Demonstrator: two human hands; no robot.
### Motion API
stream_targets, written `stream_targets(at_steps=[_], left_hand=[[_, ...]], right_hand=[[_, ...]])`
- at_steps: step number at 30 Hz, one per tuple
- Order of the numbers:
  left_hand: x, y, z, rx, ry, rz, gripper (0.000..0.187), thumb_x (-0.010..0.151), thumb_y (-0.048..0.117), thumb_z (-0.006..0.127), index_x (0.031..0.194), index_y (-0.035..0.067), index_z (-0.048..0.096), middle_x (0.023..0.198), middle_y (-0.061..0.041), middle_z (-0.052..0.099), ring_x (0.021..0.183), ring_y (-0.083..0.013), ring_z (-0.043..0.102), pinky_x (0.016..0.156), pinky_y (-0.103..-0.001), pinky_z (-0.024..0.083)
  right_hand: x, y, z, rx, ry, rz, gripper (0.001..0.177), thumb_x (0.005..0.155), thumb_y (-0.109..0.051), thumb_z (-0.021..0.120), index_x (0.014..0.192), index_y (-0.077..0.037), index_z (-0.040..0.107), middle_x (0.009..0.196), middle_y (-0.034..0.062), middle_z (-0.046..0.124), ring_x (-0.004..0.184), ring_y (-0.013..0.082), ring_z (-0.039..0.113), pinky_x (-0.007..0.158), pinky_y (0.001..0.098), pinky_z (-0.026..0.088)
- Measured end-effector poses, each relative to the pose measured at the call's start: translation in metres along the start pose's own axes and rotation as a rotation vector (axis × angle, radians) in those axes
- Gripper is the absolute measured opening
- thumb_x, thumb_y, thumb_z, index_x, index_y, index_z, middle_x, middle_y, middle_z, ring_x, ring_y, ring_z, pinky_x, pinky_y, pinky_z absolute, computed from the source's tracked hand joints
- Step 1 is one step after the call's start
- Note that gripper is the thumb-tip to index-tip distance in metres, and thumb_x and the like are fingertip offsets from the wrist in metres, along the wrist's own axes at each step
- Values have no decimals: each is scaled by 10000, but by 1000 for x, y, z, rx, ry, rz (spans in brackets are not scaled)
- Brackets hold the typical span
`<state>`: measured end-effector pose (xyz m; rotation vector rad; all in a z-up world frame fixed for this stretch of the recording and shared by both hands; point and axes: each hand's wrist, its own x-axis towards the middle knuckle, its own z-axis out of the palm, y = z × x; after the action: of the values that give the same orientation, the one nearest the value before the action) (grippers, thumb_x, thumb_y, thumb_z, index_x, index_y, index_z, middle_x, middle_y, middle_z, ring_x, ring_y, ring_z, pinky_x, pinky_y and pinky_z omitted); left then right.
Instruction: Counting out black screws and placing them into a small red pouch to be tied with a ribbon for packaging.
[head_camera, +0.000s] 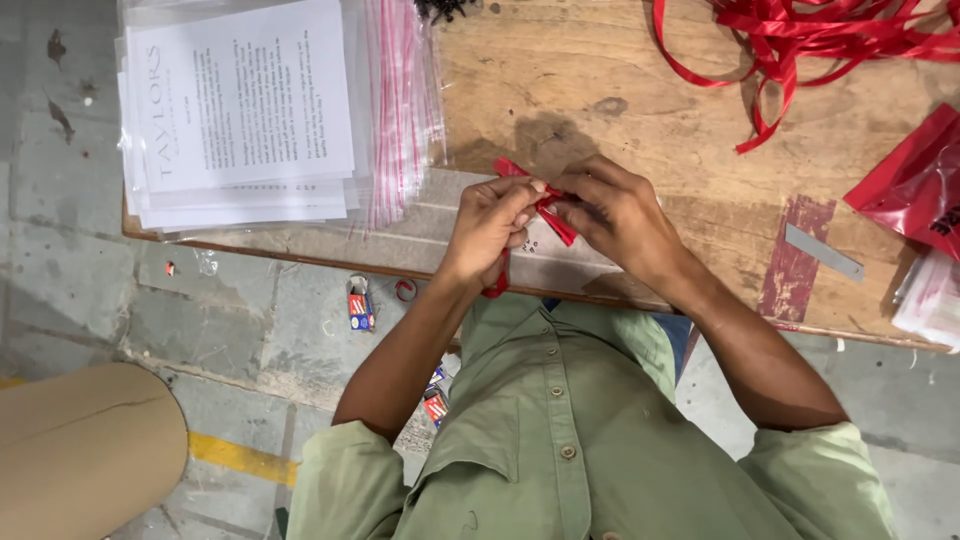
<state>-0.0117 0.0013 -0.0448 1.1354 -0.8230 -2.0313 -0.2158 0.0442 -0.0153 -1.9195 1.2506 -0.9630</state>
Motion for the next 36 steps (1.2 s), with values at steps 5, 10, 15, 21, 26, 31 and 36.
stream_targets(at_steps=[5,10,15,21,26,31,36], left_hand=[[-12,-3,9,199,88,204,138,994,120,698,965,-10,734,694,58,551,586,5,420,489,-195,303],[-25,-25,16,549,232,713,111,1029,80,698,1052,-23,731,775,46,649,691,20,498,577,-198,394],[-17,-17,6,524,268,502,110,984,83,712,1008,-24,728,602,68,508,553,1,377,485,-225,287],[-9,-20,3,467,132,515,118,1006,101,682,1047,-6,709,622,76,567,565,5,441,488,-236,343],[-19,-13,4,520,86,573,126,1020,106,676,1070,-4,716,645,53,538,597,-8,422,506,-243,342],[-19,-13,0,567,53,577,131,992,101,694,1061,1,744,625,33,533,579,-18,423,497,-253,348],[-20,-10,-6,605,19,449,163,971,123,692,1051,7,775,597,6,553,555,-25,438,491,-257,361]], right_hand=[[2,6,6,1,108,43,188,941,7,732,1127,29,729,1066,153,706,916,245,712,779,343,576],[4,30,16,194,225,433,65,957,-17,740,1013,15,750,914,77,726,796,118,663,700,274,541],[2,33,25,578,218,433,42,1001,-15,720,1033,0,698,915,52,670,777,66,552,676,233,456],[13,25,22,1018,204,438,136,916,62,672,860,-35,595,911,127,732,575,81,481,523,227,383],[9,47,31,1065,332,425,179,934,57,702,856,-22,561,792,117,626,597,97,445,560,220,347],[6,36,30,974,404,297,181,930,73,692,848,-2,550,784,113,622,716,143,538,700,264,451],[-3,38,32,939,403,424,190,932,90,677,826,2,546,767,105,608,665,122,499,595,234,369]])
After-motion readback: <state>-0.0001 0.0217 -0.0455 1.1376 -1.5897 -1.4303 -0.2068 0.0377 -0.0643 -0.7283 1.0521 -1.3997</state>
